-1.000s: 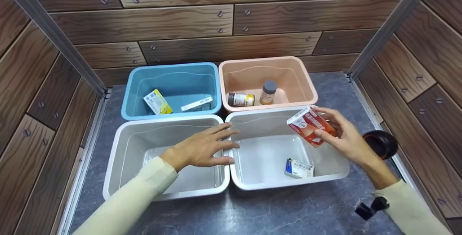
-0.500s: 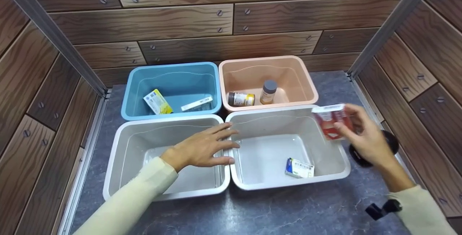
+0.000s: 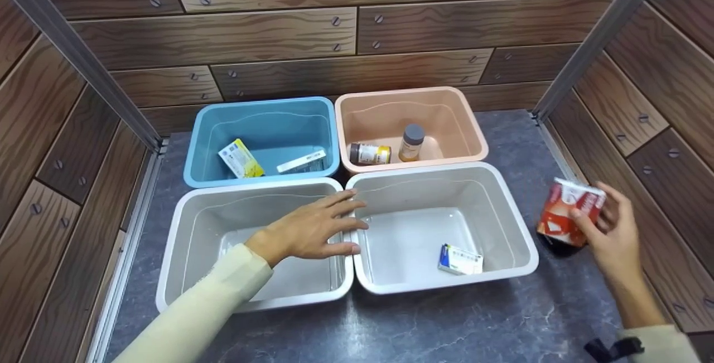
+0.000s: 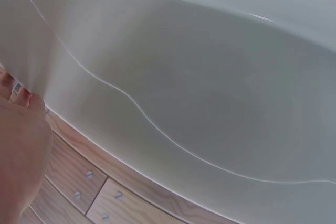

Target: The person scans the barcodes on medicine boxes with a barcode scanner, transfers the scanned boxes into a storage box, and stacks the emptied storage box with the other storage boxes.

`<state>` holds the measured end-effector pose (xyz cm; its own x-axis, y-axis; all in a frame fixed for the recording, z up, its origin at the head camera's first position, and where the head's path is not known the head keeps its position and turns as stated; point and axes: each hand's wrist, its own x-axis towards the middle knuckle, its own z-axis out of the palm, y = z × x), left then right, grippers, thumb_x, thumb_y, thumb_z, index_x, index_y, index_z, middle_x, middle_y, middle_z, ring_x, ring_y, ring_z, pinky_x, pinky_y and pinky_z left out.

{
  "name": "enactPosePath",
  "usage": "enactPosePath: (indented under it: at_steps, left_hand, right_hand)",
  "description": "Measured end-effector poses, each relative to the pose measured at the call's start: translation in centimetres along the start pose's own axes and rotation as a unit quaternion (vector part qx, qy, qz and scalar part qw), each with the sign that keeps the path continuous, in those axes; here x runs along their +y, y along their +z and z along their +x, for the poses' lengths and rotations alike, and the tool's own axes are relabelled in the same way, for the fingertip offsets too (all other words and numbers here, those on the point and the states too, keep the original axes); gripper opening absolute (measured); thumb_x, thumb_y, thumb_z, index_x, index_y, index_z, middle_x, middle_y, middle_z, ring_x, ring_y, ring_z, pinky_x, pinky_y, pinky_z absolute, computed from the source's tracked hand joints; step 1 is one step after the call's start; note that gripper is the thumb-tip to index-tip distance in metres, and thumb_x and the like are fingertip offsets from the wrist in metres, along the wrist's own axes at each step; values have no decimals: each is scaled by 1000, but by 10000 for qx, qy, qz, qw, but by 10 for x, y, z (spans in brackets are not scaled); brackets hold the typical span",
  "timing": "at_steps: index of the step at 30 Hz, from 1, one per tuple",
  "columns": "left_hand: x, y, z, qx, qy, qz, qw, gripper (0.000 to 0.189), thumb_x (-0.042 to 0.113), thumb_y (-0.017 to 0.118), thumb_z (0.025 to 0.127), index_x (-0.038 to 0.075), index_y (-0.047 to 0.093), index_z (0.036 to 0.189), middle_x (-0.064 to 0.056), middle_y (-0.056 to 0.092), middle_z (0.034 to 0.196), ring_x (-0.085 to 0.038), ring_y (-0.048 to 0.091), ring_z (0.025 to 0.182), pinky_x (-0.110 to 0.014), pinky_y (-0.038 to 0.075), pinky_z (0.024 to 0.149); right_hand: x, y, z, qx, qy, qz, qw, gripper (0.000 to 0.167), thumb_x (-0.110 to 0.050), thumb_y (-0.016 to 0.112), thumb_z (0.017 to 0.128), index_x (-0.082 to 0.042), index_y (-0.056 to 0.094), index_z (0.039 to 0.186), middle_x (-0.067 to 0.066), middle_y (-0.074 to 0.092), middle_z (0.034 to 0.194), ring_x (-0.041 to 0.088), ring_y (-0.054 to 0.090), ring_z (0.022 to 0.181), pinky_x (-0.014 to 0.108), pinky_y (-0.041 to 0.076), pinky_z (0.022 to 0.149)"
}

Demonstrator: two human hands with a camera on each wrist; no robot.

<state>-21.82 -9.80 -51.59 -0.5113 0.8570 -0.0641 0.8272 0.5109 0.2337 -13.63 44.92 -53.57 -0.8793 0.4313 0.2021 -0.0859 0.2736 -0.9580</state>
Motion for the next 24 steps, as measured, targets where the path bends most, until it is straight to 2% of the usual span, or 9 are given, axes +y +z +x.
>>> enactPosePath:
  at_steps: [2,5,6,9,11,14,17,20,24]
  left_hand:
    - [0,1,0,-34,-16,-3,10000,63,67,45,111,29,58,158,-3,34,179,-30,16,171,-49,26,137]
    - [0,0,0,-41,-8,-10,10000,63,67,45,111,28,59,158,-4,35,179,-31,16,171,-49,25,137]
    - [0,0,0,-32,-7,-15,10000,63,67,45,111,28,59,158,-4,35,178,-31,17,171,-49,26,137]
    - [1,0,0,-2,8,-13,10000,62,66,45,111,28,60,157,-4,36,178,-31,18,171,-50,27,137]
    - [1,0,0,-15,-11,-15,10000,62,66,45,111,28,60,157,-3,35,179,-31,17,171,-50,26,137]
    - [1,1,1,-51,-38,-8,10000,63,68,44,111,29,59,158,-2,34,179,-30,16,171,-49,26,137]
    - [1,1,0,-57,-8,-3,10000,62,67,44,111,29,59,158,-3,34,179,-31,16,171,-49,25,138]
    - [1,1,0,-6,51,28,10000,62,66,45,111,27,59,157,-5,36,178,-33,18,171,-50,25,138]
    - [0,0,0,11,84,62,9999,62,65,45,111,26,60,157,-6,37,178,-33,19,170,-49,24,138]
  right_hand:
    - [15,-1,-9,276,401,462,9977,65,14,71,97,-16,55,153,-15,70,121,-3,71,101,9,59,79]
    - [37,0,-24,229,977,1044,9895,64,12,70,99,-25,55,150,-14,75,106,0,73,86,13,61,71]
    - [43,1,-28,196,1119,1146,9869,64,11,69,100,-26,54,149,-12,76,98,1,73,80,14,60,68]
    - [57,4,-38,178,1677,1267,9775,64,5,70,102,-32,50,150,-14,76,93,2,71,76,16,59,63]
    - [63,6,-41,320,2067,1474,9667,61,3,69,103,-34,48,147,-15,76,93,1,71,76,17,59,64]
    - [68,10,-43,661,2654,2001,9408,57,0,70,104,-35,46,142,-16,76,96,2,73,81,19,62,68]
    - [71,13,-43,895,2921,2347,9228,57,-1,70,104,-33,44,143,-14,76,95,3,74,81,20,63,69]
    - [72,15,-42,924,2910,2412,9212,58,-1,70,104,-32,43,144,-12,75,95,4,74,79,21,62,66]
    - [69,17,-41,903,2656,2228,9336,56,0,72,102,-34,46,138,-12,75,96,4,74,80,21,62,64]
